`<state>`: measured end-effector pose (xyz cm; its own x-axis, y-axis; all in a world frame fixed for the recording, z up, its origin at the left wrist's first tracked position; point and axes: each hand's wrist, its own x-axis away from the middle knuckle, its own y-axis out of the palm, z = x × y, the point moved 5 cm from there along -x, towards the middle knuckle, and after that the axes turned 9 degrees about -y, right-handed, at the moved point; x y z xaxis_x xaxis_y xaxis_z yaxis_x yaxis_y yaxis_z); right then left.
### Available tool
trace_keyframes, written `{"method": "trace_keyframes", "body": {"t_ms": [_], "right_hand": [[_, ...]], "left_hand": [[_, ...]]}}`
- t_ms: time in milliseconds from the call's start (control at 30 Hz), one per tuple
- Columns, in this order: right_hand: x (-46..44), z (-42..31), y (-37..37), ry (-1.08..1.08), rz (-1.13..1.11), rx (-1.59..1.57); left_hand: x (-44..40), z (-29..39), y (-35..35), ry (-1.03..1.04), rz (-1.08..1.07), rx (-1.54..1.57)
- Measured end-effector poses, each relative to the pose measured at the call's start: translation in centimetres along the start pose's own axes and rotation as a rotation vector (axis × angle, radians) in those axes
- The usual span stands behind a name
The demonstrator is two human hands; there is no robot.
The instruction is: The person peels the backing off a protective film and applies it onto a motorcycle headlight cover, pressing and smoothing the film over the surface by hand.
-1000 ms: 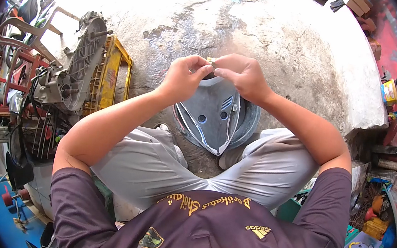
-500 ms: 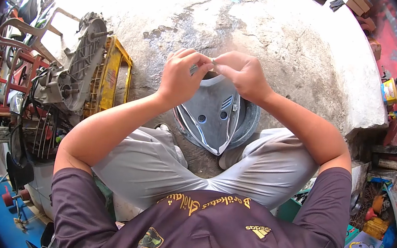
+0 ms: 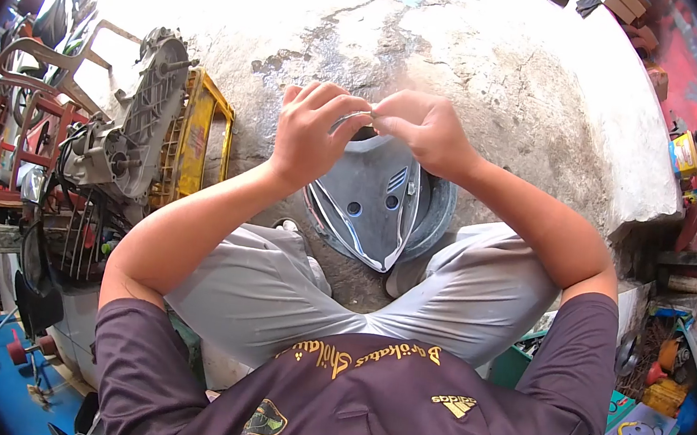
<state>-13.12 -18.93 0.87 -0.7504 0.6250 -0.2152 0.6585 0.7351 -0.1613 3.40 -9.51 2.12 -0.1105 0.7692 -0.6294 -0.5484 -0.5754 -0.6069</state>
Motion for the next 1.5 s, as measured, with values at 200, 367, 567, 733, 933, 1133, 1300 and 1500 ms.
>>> {"method": "trace_keyframes", "body": {"t_ms": [200,367,567,733,933,1133,1300,1500], "right_hand": [[0.0,0.0,-0.1,0.055,-0.047,-0.031],[0.2,0.0,0.0,0.122,-0.050,-0.076],[0.2,0.5,0.1,0.133,-0.021,-0.152],[0.1,0.5,-0.5,-0.008,-0.070,0.127],[0.1,-1.5,-0.2,-0.278,-0.114,0.481],[0.1,-1.2,-0.1,-0.277,-0.117,0.507],[0.3,-0.8,0.0,-0.190,-0.099,0.439],[0.6,-0.8,0.3,-0.039,-0.117,0.300]], "left_hand": [[0.2,0.2,0.3,0.044,-0.009,-0.017],[0.3,0.4,0.4,0.064,-0.064,-0.052],[0.2,0.4,0.4,0.038,-0.068,-0.022],[0.3,-0.6,1.2,-0.171,-0.165,0.152],[0.8,-1.1,1.8,-0.425,-0.286,0.332],[1.0,-1.4,2.1,-0.529,-0.387,0.393],[1.3,-1.5,2.2,-0.496,-0.357,0.369],[1.3,-0.6,2.0,-0.399,-0.311,0.345]]}}
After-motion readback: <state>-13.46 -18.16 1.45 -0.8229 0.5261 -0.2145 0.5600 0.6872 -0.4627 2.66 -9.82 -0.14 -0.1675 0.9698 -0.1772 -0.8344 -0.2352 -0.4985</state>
